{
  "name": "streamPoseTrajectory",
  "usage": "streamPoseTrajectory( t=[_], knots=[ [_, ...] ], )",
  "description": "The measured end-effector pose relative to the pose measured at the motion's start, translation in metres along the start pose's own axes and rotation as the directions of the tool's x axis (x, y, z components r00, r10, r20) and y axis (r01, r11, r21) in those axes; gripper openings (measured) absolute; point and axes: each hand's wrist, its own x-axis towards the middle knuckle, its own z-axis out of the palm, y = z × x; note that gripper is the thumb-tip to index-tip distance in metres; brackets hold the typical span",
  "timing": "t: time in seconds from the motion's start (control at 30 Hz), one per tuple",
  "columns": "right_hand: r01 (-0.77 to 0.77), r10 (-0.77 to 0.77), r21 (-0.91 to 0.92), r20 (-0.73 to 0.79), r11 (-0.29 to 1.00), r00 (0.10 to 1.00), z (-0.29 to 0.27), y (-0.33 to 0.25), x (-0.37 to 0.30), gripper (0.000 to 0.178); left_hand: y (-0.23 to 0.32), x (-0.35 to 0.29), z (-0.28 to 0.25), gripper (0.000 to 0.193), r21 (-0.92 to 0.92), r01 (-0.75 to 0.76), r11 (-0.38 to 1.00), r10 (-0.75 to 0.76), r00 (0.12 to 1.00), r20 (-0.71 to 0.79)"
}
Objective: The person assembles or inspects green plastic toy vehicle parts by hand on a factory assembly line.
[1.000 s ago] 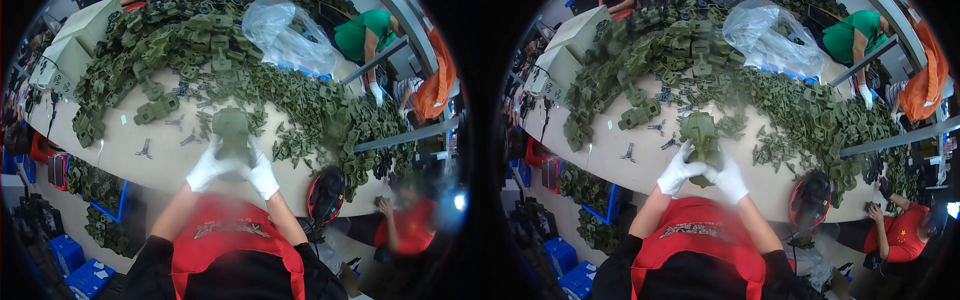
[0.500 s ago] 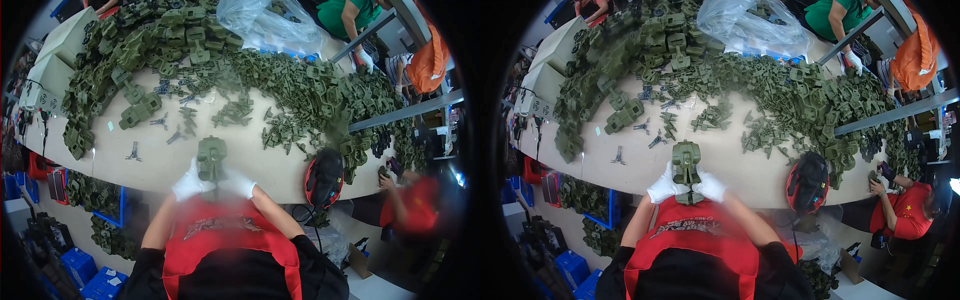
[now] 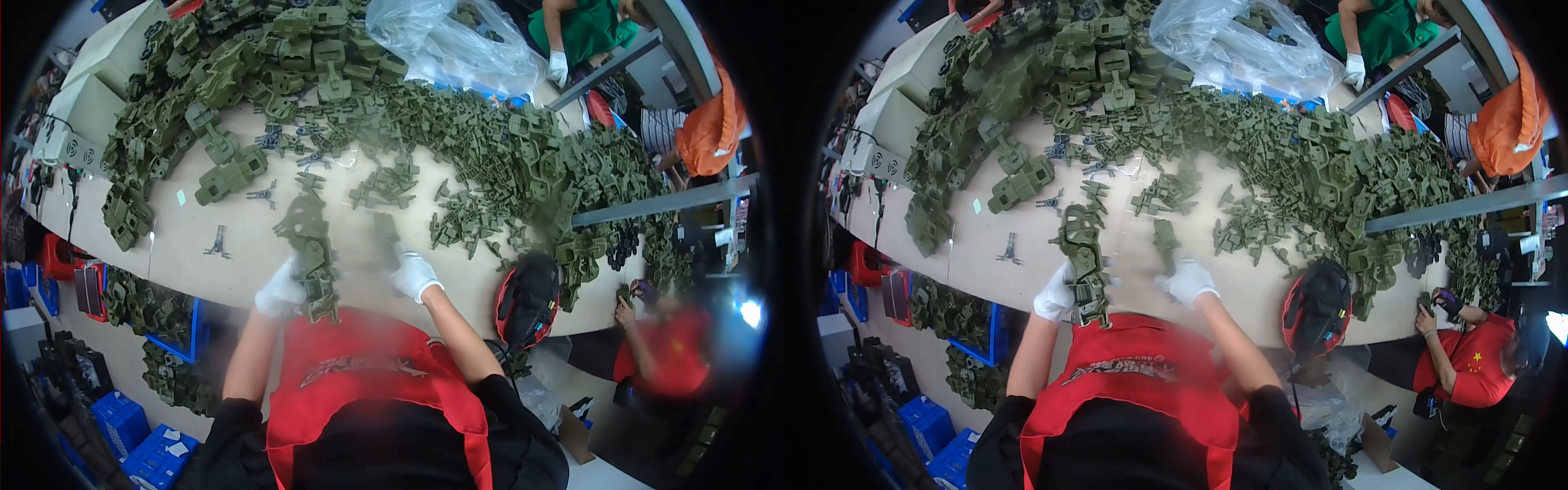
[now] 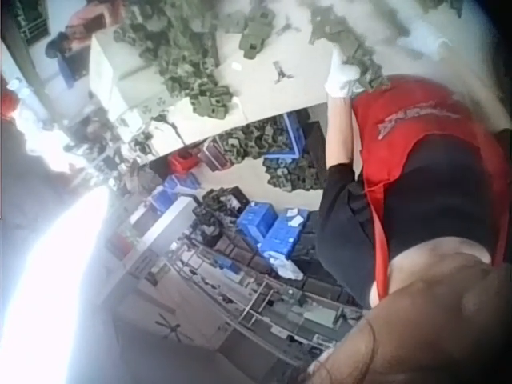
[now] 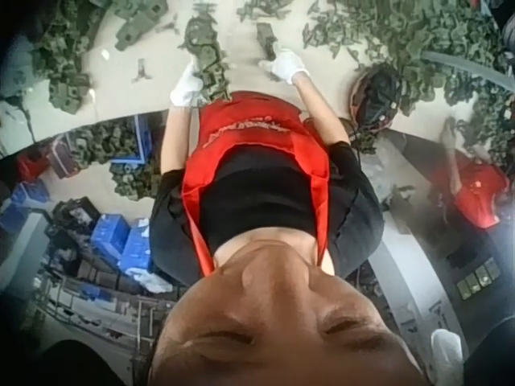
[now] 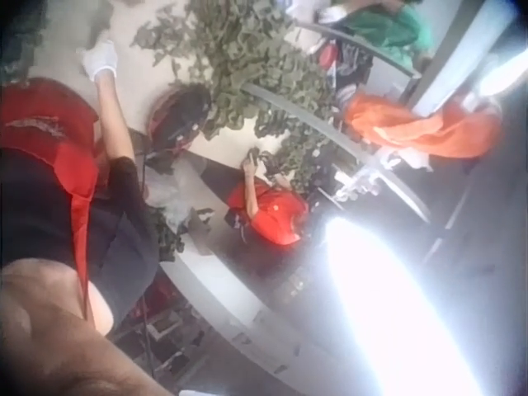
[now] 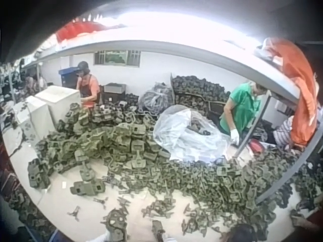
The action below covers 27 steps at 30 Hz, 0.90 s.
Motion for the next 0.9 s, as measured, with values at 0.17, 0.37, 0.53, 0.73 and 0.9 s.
streamPoseTrajectory(
  t=[0.17,0.37,0.53,0.73,0.9],
  knots=[
    [-0.204,0.167,-0.021,-0.494,0.979,0.853,-0.011,0.047,0.056,0.030,-0.033,-0.001,-0.012,0.119,-0.050,-0.168,0.985,0.153,0.963,-0.221],
    [-0.151,0.112,-0.138,-0.254,0.979,0.961,-0.006,0.091,0.089,0.041,-0.006,0.020,0.043,0.035,-0.047,-0.091,0.995,0.072,0.949,-0.308],
    [0.068,-0.056,0.046,-0.231,0.997,0.971,-0.011,0.103,0.111,0.037,-0.003,0.011,0.038,0.078,0.025,-0.244,0.970,0.224,0.843,-0.489],
    [0.399,-0.254,0.286,-0.433,0.871,0.865,-0.025,0.078,0.097,0.044,0.005,0.002,0.038,0.069,-0.146,-0.476,0.867,0.333,0.772,-0.541],
    [0.227,-0.192,0.355,-0.129,0.907,0.973,-0.085,-0.073,-0.020,0.048,-0.029,0.009,0.020,0.070,-0.080,-0.500,0.862,0.396,0.763,-0.510]
  ],
)
